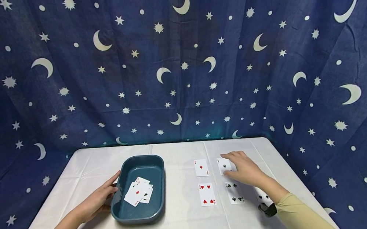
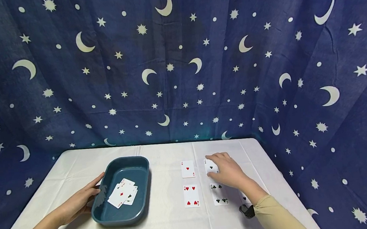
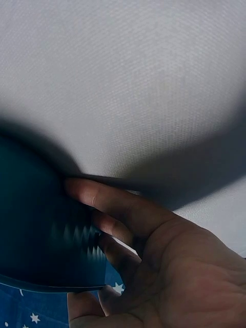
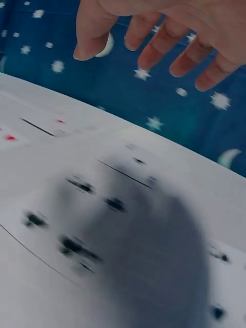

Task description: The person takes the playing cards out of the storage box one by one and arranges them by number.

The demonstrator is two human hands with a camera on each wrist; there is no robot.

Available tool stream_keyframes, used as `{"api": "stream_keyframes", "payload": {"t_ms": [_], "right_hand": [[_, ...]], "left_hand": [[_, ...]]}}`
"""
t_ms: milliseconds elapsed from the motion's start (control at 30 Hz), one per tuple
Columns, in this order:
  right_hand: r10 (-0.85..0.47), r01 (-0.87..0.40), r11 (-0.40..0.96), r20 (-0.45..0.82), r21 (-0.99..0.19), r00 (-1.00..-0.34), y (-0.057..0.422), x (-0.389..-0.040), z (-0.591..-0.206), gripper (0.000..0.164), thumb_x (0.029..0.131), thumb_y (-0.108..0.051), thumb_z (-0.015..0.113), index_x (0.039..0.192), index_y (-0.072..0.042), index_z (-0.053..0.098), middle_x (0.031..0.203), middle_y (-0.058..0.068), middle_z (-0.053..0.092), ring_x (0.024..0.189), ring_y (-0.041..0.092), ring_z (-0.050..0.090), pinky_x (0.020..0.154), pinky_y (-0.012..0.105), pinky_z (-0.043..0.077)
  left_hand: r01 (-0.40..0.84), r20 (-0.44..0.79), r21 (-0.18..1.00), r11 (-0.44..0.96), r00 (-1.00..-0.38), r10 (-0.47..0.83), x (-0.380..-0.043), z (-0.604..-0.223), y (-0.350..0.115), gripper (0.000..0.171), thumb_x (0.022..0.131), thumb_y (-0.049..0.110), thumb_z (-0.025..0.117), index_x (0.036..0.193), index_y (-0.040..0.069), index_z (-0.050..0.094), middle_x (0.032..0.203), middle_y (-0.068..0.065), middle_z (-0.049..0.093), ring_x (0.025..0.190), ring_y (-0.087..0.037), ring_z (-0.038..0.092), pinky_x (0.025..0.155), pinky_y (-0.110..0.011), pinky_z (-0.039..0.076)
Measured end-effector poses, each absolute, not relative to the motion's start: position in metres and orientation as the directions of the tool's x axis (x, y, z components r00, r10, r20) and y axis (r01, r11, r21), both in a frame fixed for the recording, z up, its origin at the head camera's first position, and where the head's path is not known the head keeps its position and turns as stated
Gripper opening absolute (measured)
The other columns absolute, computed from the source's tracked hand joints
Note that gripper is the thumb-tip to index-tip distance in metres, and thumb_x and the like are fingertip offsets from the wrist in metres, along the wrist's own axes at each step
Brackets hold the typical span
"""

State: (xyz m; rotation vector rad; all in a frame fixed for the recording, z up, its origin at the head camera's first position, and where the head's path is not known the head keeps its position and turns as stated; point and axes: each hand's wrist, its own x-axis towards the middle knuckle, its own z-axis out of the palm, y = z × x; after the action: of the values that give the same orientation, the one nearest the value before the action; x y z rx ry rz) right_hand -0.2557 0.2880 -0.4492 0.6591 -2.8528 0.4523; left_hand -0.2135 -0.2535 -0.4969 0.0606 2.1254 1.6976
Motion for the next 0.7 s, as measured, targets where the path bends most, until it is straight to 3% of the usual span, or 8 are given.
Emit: {"api": "stream_keyframes", "payload": {"t_ms": [333,533,700], "right_hand": [[-0.447,-0.5,0.82,0.233,-0.279,-0.864,0.219,-0.263,-0.441,0.066,0.088,-0.04,0.077,0.147,-0.016,0.057,0.138,0.005,0.059,0.131,0.03,0.047,0.106,0.051,0.04],[-0.495,-0.54,0.792,0.22,-0.285,-0.841,0.18,-0.265,-0.435,0.07,0.089,-0.045,0.075,0.15,-0.019,0.053,0.142,0.004,0.056,0.134,0.028,0.045,0.109,0.05,0.038],[-0.528,-0.565,0.768,0.2,-0.302,-0.825,0.147,-0.263,-0.432,0.075,0.087,-0.048,0.075,0.153,-0.02,0.05,0.145,0.004,0.052,0.137,0.027,0.041,0.109,0.052,0.037]], "left_hand": [[-0.217,-0.284,0.945,0.243,-0.913,0.292,-0.214,-0.496,-0.253,0.069,0.106,0.02,0.041,0.166,0.024,0.008,0.154,-0.033,0.025,0.13,-0.042,0.047,0.085,-0.055,0.055],[-0.219,-0.288,0.943,0.252,-0.914,0.284,-0.214,-0.498,-0.254,0.068,0.107,0.02,0.041,0.166,0.025,0.009,0.144,-0.029,0.035,0.123,-0.039,0.051,0.085,-0.055,0.055],[-0.218,-0.286,0.944,0.247,-0.915,0.286,-0.214,-0.499,-0.255,0.068,0.107,0.02,0.041,0.166,0.025,0.009,0.148,-0.029,0.031,0.124,-0.039,0.05,0.085,-0.055,0.055]]}}
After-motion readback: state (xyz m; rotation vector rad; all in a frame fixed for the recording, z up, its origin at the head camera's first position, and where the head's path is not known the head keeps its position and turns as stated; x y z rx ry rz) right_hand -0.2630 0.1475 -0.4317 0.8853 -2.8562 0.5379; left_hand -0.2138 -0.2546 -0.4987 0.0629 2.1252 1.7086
